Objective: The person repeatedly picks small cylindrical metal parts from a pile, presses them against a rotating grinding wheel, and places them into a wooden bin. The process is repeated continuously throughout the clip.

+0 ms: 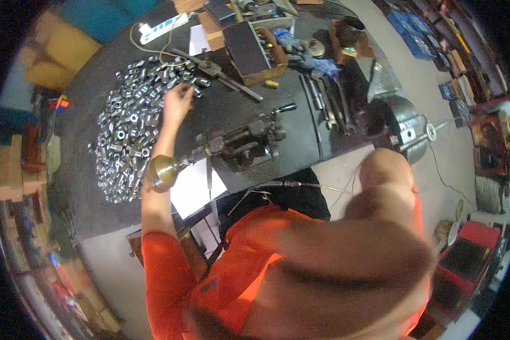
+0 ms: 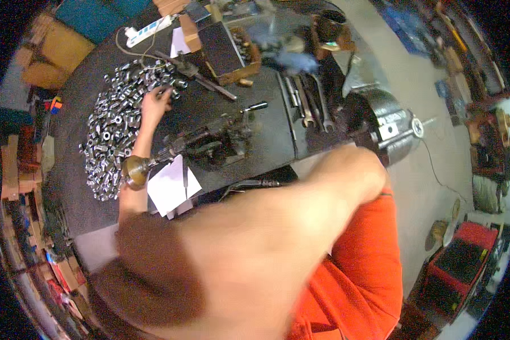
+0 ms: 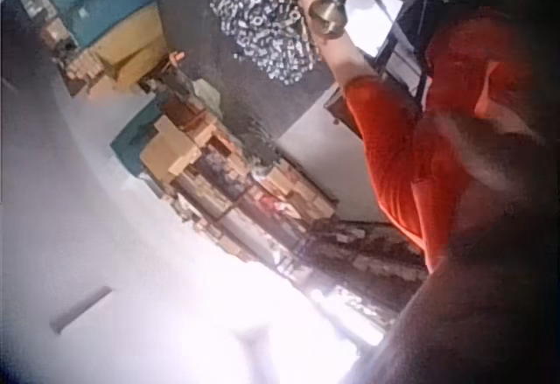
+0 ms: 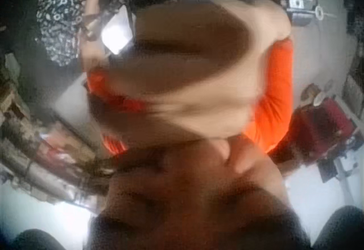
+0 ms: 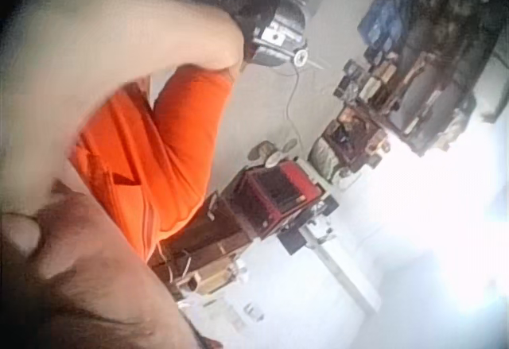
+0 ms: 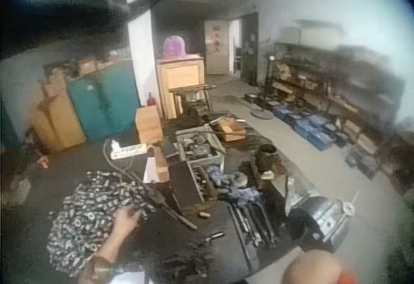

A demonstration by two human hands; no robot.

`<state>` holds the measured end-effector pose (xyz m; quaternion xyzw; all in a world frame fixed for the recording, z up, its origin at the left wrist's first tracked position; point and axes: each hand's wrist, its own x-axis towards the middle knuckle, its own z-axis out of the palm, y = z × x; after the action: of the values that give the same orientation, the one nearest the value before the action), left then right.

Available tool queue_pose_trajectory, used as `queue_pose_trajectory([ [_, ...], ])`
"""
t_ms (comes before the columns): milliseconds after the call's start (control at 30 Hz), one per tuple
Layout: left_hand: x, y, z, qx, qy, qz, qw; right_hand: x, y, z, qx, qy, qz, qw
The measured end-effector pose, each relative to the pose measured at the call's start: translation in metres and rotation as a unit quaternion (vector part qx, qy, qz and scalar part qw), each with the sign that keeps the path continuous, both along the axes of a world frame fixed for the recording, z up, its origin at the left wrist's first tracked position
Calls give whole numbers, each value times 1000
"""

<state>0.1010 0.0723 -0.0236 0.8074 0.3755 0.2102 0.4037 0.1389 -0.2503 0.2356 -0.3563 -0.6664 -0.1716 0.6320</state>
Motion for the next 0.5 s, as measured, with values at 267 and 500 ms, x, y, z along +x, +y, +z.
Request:
queue_pose_trajectory([
  [267,15,-15,-8,213,157,99,959,93,-47,-107,-239,142,-44,960],
  [500,0,-35,11,184,168,77,965,100,-79,-214,-397,366,-128,832],
])
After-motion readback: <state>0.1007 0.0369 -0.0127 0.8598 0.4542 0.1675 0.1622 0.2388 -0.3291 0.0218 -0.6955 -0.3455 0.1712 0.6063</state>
